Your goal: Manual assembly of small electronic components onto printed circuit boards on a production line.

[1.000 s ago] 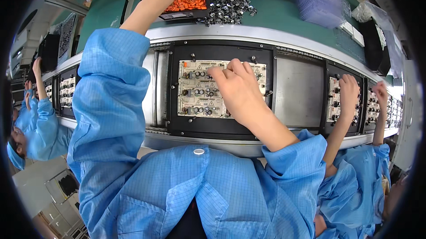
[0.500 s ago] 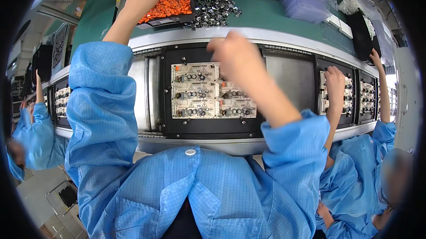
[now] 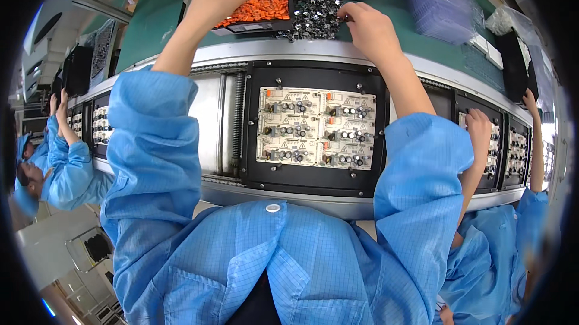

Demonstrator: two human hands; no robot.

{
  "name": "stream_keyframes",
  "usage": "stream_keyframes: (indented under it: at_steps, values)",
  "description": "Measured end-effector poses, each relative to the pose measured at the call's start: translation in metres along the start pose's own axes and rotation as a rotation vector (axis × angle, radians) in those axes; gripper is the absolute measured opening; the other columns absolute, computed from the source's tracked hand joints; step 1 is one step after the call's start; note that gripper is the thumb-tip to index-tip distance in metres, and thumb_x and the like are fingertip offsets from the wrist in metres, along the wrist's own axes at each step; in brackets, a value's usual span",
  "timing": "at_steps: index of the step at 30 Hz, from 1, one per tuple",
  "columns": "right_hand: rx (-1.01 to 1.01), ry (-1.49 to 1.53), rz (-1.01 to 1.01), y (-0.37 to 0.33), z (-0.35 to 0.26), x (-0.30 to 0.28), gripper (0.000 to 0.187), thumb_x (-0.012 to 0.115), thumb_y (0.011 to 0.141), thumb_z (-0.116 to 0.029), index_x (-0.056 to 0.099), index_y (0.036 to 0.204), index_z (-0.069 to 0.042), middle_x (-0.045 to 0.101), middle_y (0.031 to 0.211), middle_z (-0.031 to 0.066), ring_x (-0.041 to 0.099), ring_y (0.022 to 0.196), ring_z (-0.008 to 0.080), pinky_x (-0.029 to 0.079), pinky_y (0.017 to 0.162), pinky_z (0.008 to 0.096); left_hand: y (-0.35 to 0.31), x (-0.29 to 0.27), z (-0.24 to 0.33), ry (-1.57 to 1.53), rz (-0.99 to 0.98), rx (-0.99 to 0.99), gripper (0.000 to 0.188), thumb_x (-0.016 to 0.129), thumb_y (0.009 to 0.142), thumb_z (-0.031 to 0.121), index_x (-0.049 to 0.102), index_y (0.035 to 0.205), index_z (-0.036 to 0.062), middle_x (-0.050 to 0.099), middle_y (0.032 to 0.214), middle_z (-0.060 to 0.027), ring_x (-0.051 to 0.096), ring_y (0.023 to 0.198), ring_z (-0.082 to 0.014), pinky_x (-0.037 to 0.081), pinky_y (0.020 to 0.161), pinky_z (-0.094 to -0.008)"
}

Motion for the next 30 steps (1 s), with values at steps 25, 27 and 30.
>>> stream_keyframes:
  at_steps: [25,27,30]
  values:
    - [0.164,0.414,-0.205,-0.132,-0.14,-0.021,0.026,0.067,0.08,0.007,0.066,0.105,-0.001,0.068,0.09,0.0106,0.065,0.086,0.0226,0.054,0.075,0.0314,0.02,-0.02,0.008,-0.04,0.284,0.18,0.017,0.068,0.078,0.011,0.07,0.083,-0.005,0.068,0.085,-0.0261,0.067,0.083,-0.0393,0.053,0.078,-0.0437]
    - [0.047,0.252,-0.21,-0.128,-0.152,-0.02,0.029,0.067,0.078,0.007,0.065,0.105,-0.002,0.067,0.09,0.0106,0.065,0.086,0.0244,0.053,0.074,0.0321,0.007,-0.031,0.018,-0.077,0.223,0.119,0.016,0.067,0.078,0.01,0.071,0.083,-0.005,0.068,0.085,-0.0259,0.067,0.083,-0.0388,0.053,0.077,-0.0431]
    - [0.075,0.242,-0.264,-0.126,-0.153,-0.013,0.034,0.068,0.074,0.007,0.061,0.106,-0.004,0.067,0.089,0.0092,0.062,0.089,0.0285,0.051,0.076,0.0357,-0.033,-0.051,0.03,-0.13,0.113,-0.007,0.016,0.065,0.08,0.009,0.071,0.085,-0.0048,0.069,0.086,-0.0256,0.068,0.083,-0.0378,0.053,0.077,-0.042]
Point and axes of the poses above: each hand's wrist, its own y-axis towards the middle knuckle, its own x-axis out of the palm, z = x × y, the point moved 9 cm from there along y, towards the middle knuckle
